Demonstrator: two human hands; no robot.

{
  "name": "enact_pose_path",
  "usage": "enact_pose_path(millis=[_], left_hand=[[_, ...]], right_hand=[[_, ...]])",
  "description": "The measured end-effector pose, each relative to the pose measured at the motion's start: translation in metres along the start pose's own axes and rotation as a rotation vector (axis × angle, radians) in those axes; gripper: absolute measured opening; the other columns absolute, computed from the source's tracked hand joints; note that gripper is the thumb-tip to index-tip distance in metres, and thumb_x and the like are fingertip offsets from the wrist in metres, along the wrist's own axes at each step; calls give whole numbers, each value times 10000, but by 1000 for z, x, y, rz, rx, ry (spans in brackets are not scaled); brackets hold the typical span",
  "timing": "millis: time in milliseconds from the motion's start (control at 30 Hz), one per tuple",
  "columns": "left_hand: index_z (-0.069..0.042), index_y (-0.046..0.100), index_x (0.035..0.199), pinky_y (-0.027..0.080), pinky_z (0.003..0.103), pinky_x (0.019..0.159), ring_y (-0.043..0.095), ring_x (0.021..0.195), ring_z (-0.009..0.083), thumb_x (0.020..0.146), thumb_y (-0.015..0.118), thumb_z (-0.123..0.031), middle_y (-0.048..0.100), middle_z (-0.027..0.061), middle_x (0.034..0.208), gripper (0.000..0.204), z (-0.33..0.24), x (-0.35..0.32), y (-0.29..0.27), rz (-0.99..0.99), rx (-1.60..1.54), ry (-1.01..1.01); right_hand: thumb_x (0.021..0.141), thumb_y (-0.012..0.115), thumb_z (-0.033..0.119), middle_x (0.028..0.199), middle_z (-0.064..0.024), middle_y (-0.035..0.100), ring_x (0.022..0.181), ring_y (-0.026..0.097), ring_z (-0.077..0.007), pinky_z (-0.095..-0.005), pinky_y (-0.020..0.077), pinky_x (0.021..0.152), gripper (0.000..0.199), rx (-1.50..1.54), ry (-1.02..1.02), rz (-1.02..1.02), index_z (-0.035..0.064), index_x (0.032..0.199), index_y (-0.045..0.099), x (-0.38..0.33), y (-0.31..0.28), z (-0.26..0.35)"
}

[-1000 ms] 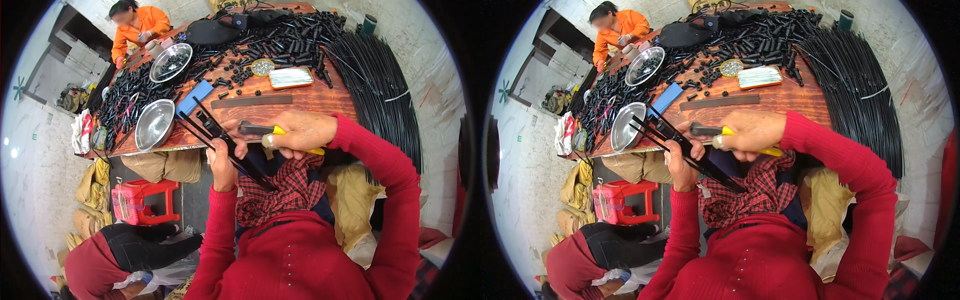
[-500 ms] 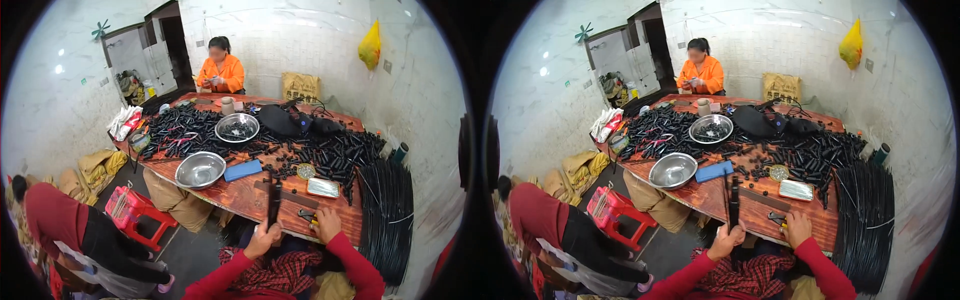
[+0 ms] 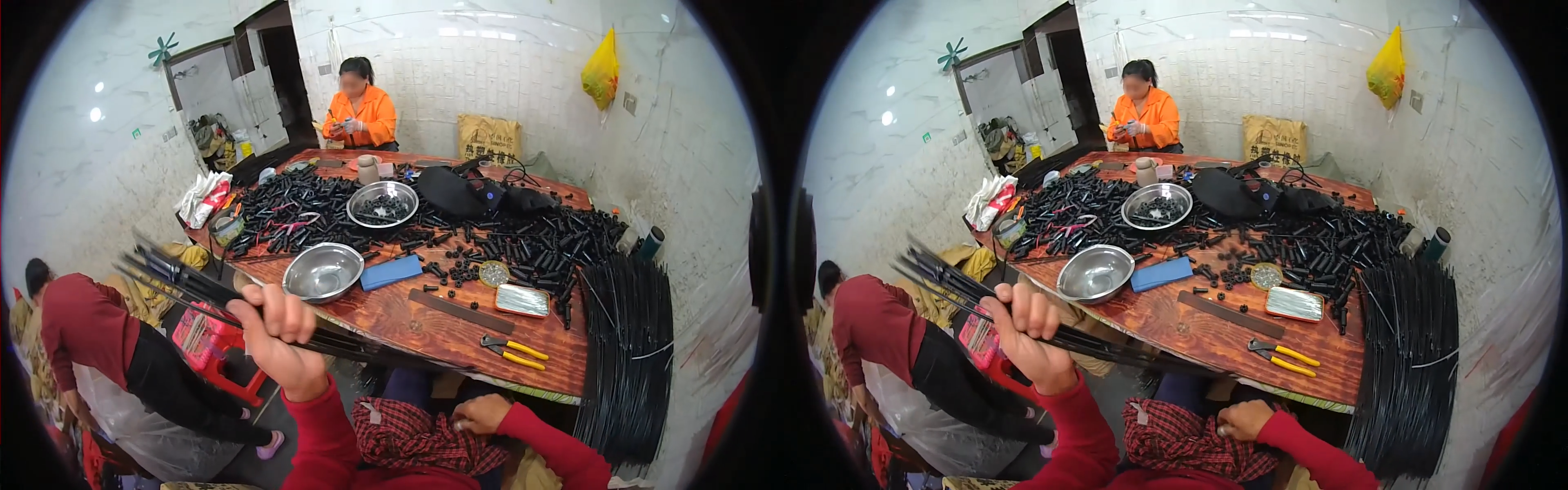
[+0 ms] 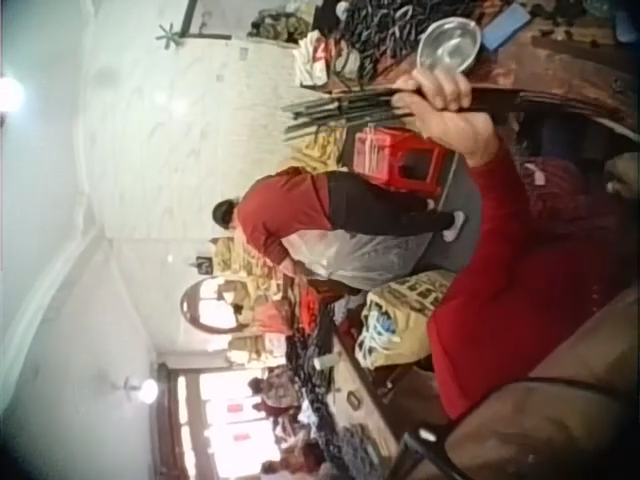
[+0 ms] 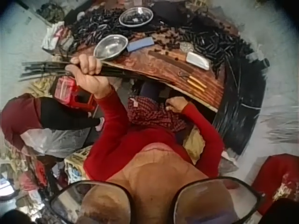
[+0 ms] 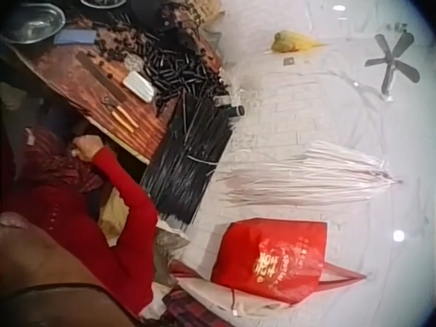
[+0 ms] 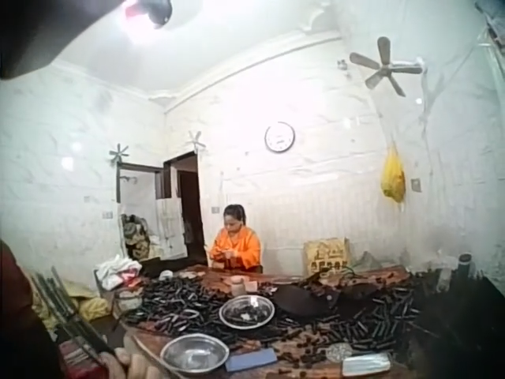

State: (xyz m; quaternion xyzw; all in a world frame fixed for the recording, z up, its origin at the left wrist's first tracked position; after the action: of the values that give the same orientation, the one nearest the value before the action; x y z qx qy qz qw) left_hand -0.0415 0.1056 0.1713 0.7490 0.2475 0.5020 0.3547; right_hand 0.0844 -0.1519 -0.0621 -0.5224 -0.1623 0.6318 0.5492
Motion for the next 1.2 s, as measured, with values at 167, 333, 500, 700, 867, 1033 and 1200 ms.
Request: enact_pose_path(millis=[167, 333, 500, 700, 867, 1033, 1200], left_hand=[[-82, 482, 917, 344, 237, 538, 344, 589, 87, 1025, 454, -342, 356, -28, 700, 282, 39, -19, -20, -201, -248, -159], [-111, 512, 930, 466, 410, 887, 545, 869, 208, 1022, 401, -388, 523, 31, 826, 312, 105, -99, -8, -345, -364, -670], [-4, 579, 1173, 417, 412, 1066, 570, 1161, 296, 1012, 433, -391, 615, 151, 1213, 444, 156, -216, -23, -492, -614, -1248], [11, 575, 1146, 525, 345, 896, 630, 1035, 260, 1021, 448, -313, 647, 162, 1120, 370, 194, -337, -146, -710, -1012, -1535], [17, 586, 1103, 548, 283, 813, 631, 962, 227, 1010, 470, -258, 648, 128, 1047, 313, 174, -313, -148, -853, -915, -1505], [4, 611, 999, 561, 296, 829, 637, 968, 250, 1007, 498, -243, 654, 133, 1048, 272, 187, -235, -139, -593, -799, -1256], [25, 616, 1055, 557, 297, 825, 615, 926, 233, 994, 511, -210, 637, 134, 1031, 265, 188, -289, -160, -835, -978, -1419]], right_hand=[[750, 809, 328, 1229, -85, 575, 1053, 612, -225, -363, 504, 897, 702, 823, -227, -454, 55, 1314, 493, -22, -43, 36], [888, 646, 458, 1076, -114, 566, 1016, 588, -229, -397, 473, 956, 547, 1161, -584, -1189, 24, 1191, 509, -92, -129, 63], [1001, 471, 372, 652, -57, 527, 631, 567, -188, -349, 512, 635, 367, 1187, -887, -1192, 48, 836, 519, -122, -148, 49], [967, 568, 306, 639, -53, 603, 482, 506, -90, -233, 413, 461, 332, 1333, -177, -899, 6, 834, 614, -13, -55, 13], [956, 598, 320, 572, -23, 551, 495, 501, -79, -229, 373, 457, 372, 1377, -266, -891, 21, 734, 614, -5, -73, 34], [968, 583, 302, 573, -5, 544, 521, 499, -74, -234, 376, 481, 358, 1167, -383, -1044, 16, 756, 619, -3, -98, 44], [955, 602, 340, 579, -8, 559, 512, 502, -70, -235, 393, 480, 365, 1216, -171, -926, 23, 777, 636, 20, -88, 39]])
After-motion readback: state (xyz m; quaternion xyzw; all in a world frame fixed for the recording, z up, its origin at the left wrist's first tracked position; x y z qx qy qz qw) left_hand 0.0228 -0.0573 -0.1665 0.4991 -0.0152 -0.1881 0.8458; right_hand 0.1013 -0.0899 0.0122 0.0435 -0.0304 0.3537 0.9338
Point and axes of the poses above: each hand's wrist, its own x-axis towards the middle knuckle, its own y-axis out of the palm, z = x × y, the point moved 4 cm from there along x, towards the middle knuckle
